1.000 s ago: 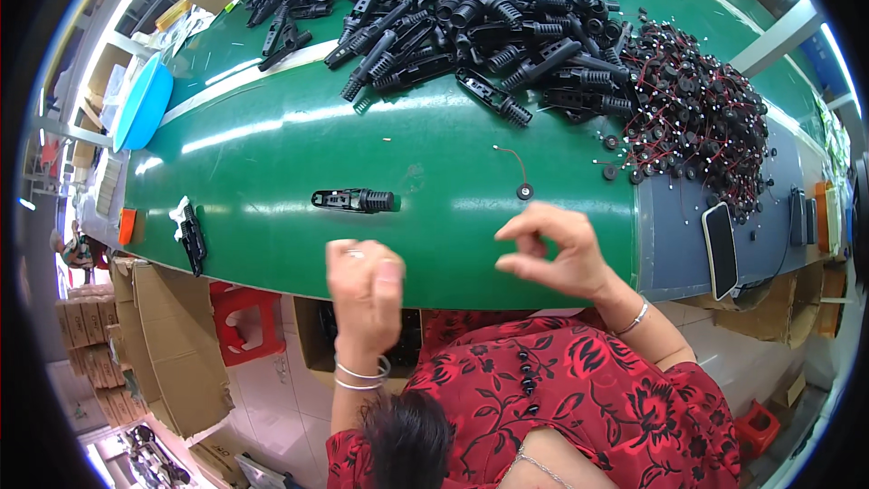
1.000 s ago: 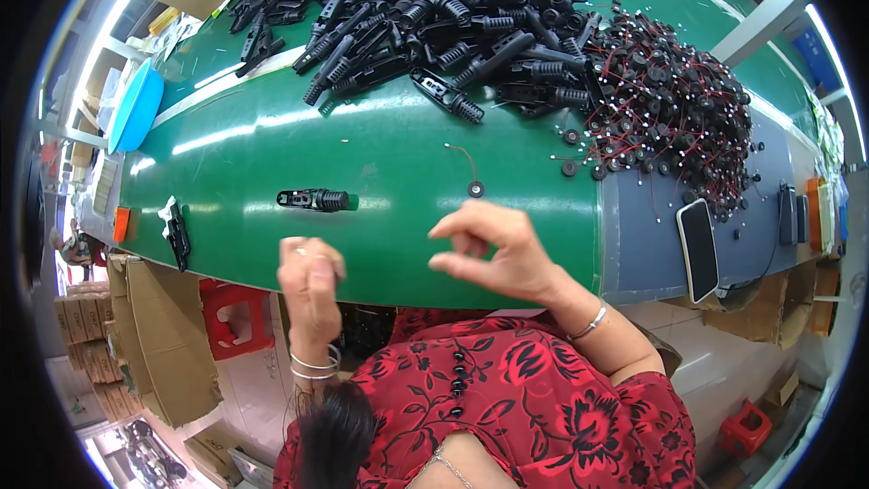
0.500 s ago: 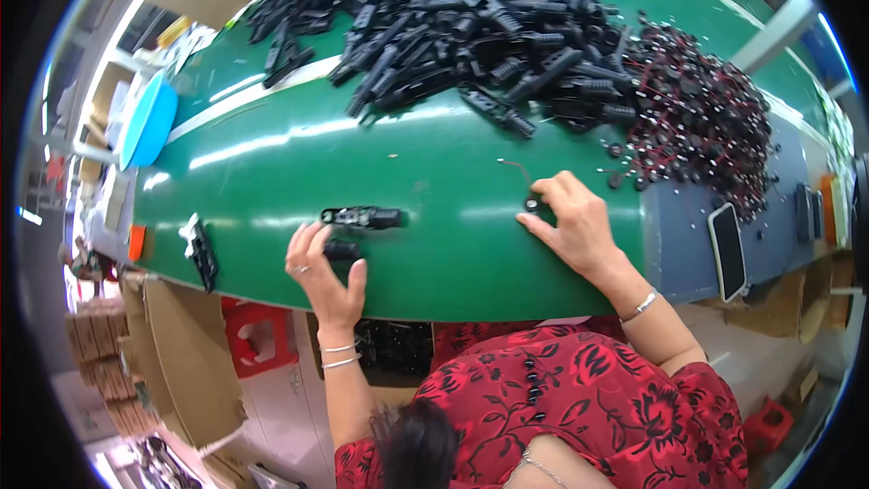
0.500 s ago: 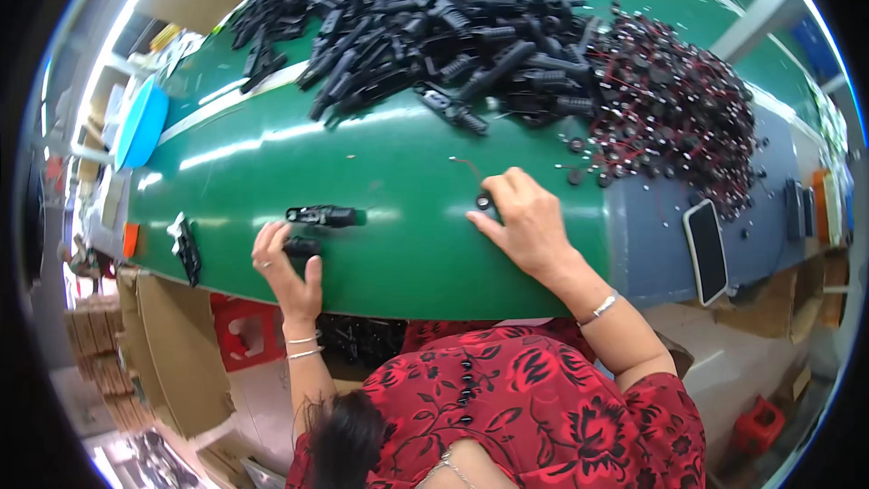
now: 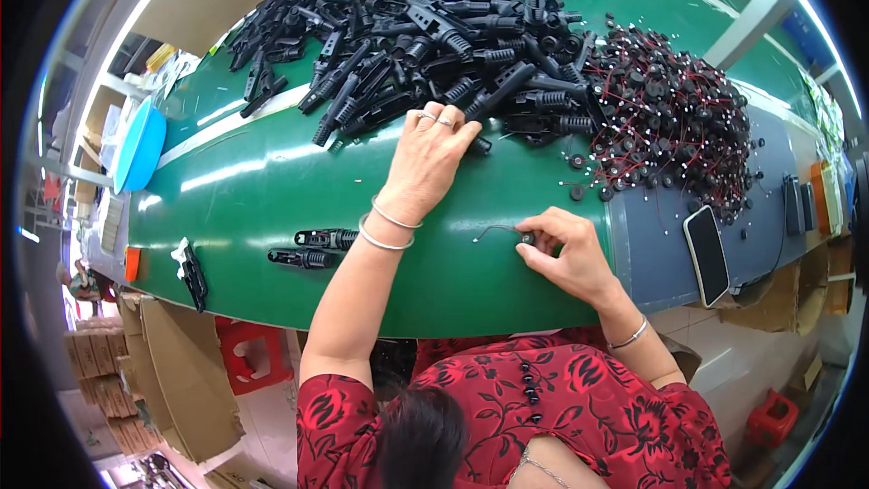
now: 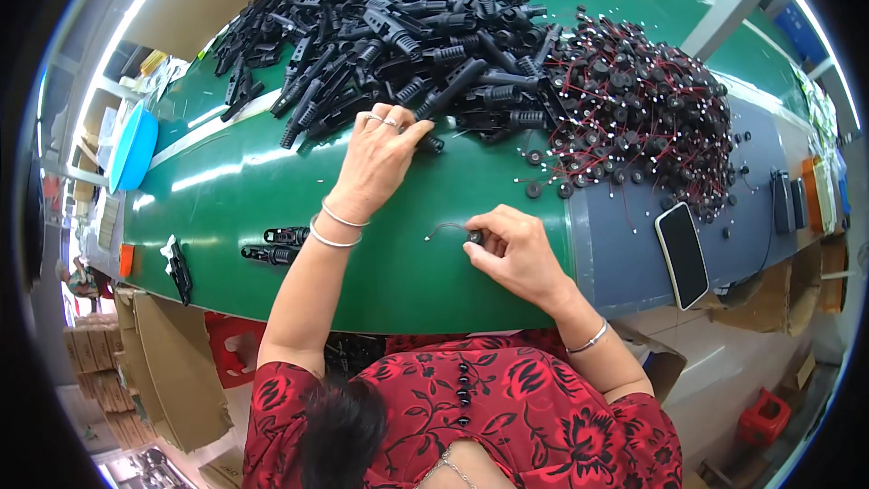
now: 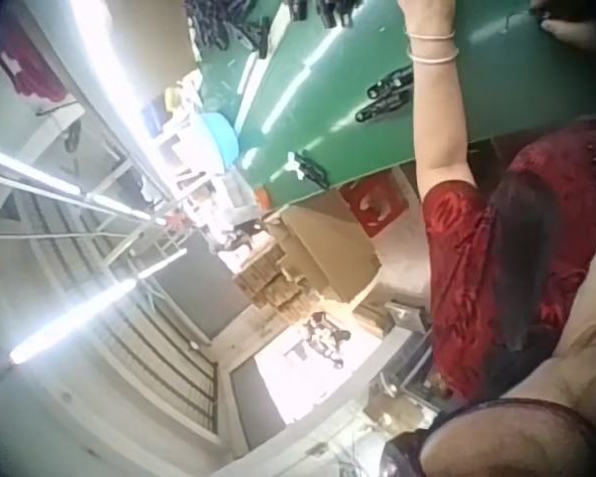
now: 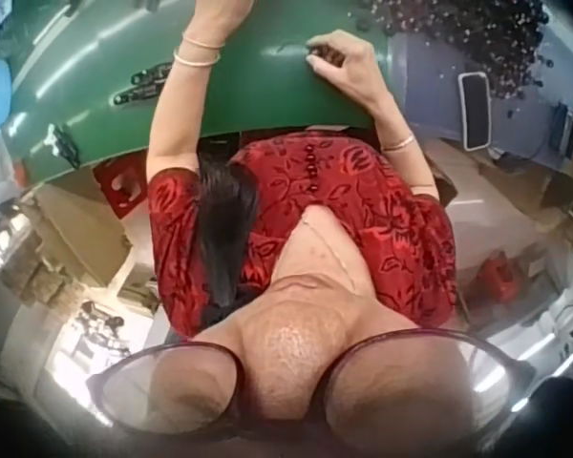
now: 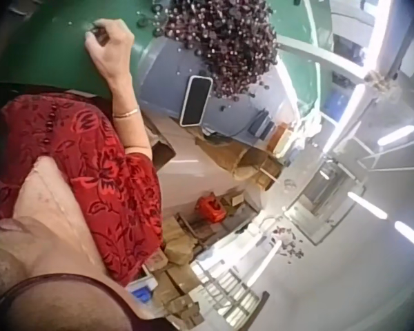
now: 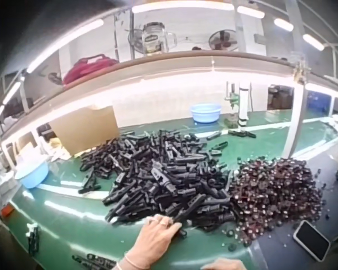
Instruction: Assemble small black plastic components by hand on an industrial workbench.
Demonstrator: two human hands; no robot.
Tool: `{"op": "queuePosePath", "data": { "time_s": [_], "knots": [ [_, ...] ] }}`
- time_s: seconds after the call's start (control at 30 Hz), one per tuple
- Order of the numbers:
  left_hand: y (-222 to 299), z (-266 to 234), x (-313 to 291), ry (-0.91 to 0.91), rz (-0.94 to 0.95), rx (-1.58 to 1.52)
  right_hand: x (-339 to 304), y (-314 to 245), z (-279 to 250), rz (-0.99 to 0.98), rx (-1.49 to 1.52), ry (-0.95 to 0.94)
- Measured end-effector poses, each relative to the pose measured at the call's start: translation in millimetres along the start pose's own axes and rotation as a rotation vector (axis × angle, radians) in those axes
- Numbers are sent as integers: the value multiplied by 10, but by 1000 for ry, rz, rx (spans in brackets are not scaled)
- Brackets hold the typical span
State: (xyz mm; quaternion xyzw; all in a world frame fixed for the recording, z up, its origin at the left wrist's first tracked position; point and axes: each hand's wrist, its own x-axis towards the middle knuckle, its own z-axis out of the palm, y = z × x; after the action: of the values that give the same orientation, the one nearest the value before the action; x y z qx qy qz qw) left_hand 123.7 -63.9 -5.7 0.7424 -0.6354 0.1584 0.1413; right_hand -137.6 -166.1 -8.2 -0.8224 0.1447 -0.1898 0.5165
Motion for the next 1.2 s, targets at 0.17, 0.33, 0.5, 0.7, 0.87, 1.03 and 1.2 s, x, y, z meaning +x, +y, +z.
{"op": "queuePosePath", "data": {
  "time_s": [0.17,0.33,0.5,0.7,0.87,1.03,1.2],
  "knots": [
    [-36,-155,-1,20,18,-42,-82,235,-188,285,450,-4],
    [-67,-340,-196,76,30,-169,-64,180,-236,254,649,2],
    [450,-801,-648,79,-297,-883,-42,-10,-271,204,743,0],
    [813,-1027,-907,-69,-238,-928,56,-212,-140,37,639,-158],
    [801,-1037,-1016,-162,-252,-983,80,-224,-64,26,609,-173],
    [802,-1164,-1060,-247,-111,-791,144,-344,-143,-205,61,-195],
    [785,-1174,-1083,-385,-24,-836,128,-429,-69,-436,-443,-254]
  ]
}}
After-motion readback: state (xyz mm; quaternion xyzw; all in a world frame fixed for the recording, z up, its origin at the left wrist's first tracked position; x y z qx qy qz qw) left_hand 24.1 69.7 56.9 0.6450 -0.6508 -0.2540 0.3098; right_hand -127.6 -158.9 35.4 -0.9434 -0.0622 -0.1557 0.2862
